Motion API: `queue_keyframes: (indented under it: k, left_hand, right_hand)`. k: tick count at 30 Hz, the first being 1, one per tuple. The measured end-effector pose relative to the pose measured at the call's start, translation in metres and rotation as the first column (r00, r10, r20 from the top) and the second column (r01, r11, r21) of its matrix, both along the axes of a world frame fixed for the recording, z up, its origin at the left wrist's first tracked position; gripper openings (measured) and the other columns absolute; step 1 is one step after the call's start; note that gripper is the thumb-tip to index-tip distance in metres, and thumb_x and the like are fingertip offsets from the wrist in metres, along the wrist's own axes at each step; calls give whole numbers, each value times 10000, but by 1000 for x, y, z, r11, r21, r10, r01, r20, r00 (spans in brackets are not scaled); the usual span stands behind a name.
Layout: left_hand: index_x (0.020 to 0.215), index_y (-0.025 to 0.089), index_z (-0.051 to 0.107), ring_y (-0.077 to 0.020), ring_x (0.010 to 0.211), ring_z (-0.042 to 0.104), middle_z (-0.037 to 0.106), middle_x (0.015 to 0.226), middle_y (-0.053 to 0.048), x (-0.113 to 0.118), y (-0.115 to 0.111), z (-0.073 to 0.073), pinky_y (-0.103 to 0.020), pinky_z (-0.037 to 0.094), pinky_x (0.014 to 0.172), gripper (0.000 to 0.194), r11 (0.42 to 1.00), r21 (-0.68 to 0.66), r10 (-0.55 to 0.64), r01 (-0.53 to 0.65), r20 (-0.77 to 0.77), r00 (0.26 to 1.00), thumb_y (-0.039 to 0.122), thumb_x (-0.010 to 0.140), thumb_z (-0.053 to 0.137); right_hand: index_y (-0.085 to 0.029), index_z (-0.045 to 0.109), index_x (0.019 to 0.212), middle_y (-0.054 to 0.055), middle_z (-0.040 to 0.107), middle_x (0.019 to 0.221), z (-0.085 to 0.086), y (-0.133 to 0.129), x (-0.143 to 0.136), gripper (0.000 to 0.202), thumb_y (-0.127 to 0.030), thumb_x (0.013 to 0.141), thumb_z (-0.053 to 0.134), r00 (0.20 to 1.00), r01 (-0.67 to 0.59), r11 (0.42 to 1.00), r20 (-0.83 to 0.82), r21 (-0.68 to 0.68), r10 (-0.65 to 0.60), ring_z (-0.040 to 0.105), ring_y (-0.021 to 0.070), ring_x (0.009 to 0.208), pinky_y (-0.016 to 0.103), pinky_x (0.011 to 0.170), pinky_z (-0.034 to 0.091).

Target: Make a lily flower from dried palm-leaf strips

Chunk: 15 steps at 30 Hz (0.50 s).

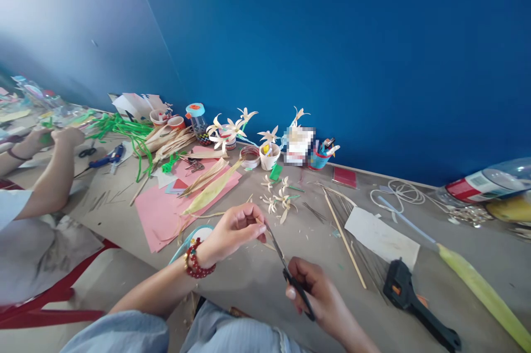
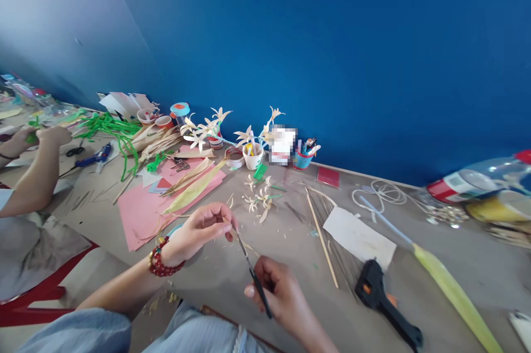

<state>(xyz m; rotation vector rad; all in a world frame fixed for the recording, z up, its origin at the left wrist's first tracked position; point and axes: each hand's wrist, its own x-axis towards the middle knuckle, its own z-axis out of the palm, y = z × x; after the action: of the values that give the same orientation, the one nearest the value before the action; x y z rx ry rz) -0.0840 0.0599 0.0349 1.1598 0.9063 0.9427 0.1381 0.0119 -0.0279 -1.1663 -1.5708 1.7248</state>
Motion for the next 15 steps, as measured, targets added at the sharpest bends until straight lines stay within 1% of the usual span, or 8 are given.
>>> queue_keyframes:
  k: [5,9,12,15]
  left_hand:
    - [787,145,577,-132,686,621,643,805,-43,-5,2,2,-282,515,695,239,1000,-16,-1,2,2,1000,348,819,699]
    - [793,146,583,-136,693,621,652,816,-51,-9,6,-2,-288,521,704,233,1000,-23,9,-8,27,1000,344,818,703]
    - [807,147,584,-139,695,621,666,801,-55,-13,9,-6,-289,514,713,214,1000,-25,16,-15,42,999,327,825,698]
    - [796,148,580,-135,687,616,680,804,-58,-17,11,-9,-282,499,714,215,999,-17,49,-48,41,998,331,829,688]
  right_hand:
    - [-233,367,649,-77,425,496,1,1,-5,607,-788,688,611,1000,-14,999,-26,-31,13,353,75,439,210,438,239]
    - [-233,376,645,-83,418,495,2,5,-11,614,-793,664,627,999,-9,997,-50,-80,5,350,71,426,206,431,251]
    - [-233,385,631,-86,417,464,-1,9,-15,604,-783,670,632,999,3,997,-43,-73,-6,344,74,414,211,434,254]
    - [-234,377,636,-83,427,454,-3,13,-18,595,-778,699,609,999,1,997,-50,-72,-5,360,81,418,219,455,256]
